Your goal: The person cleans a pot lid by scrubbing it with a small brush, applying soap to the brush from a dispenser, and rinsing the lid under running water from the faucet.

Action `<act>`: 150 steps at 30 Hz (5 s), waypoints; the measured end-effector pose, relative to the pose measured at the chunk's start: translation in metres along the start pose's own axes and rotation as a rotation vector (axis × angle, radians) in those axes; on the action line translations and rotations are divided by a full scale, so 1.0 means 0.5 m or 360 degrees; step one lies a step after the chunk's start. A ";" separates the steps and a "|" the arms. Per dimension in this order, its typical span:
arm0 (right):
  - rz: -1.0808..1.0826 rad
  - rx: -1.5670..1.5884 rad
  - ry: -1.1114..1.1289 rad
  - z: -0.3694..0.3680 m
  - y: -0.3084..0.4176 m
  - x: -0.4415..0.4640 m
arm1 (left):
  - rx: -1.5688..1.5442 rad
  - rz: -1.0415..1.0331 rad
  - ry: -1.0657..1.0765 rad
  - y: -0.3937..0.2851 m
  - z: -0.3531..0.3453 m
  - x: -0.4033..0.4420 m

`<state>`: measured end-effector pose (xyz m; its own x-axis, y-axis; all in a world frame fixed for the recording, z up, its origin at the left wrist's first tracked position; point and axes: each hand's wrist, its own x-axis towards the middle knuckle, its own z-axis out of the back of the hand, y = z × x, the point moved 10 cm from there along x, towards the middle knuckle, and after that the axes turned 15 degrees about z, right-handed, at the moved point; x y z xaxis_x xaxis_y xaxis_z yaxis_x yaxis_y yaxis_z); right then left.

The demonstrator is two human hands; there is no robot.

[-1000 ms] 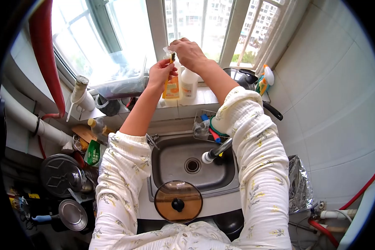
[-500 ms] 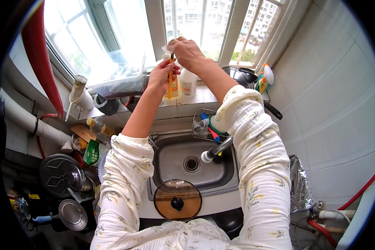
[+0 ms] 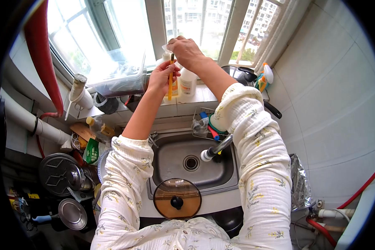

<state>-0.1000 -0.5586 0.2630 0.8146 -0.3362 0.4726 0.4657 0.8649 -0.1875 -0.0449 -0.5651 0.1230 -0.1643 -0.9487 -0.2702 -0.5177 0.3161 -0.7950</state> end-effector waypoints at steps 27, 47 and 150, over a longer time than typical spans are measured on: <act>-0.0024 0.0039 -0.0025 -0.005 -0.002 -0.004 | 0.0055 -0.0137 -0.0031 -0.009 0.009 -0.009; -0.0608 0.0871 -0.0696 0.134 0.257 -0.315 | 0.0022 -0.0002 0.0158 0.200 0.027 -0.314; -0.1340 0.1299 0.0636 -0.502 0.623 -0.850 | 0.1567 -0.0301 -0.0518 0.710 0.240 -0.629</act>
<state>-0.2144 -0.2397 -0.2126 0.4812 -0.8659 -0.1365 0.6603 0.2556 0.7062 -0.0762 -0.1535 -0.1394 0.1568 -0.9812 -0.1127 0.4228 0.1698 -0.8902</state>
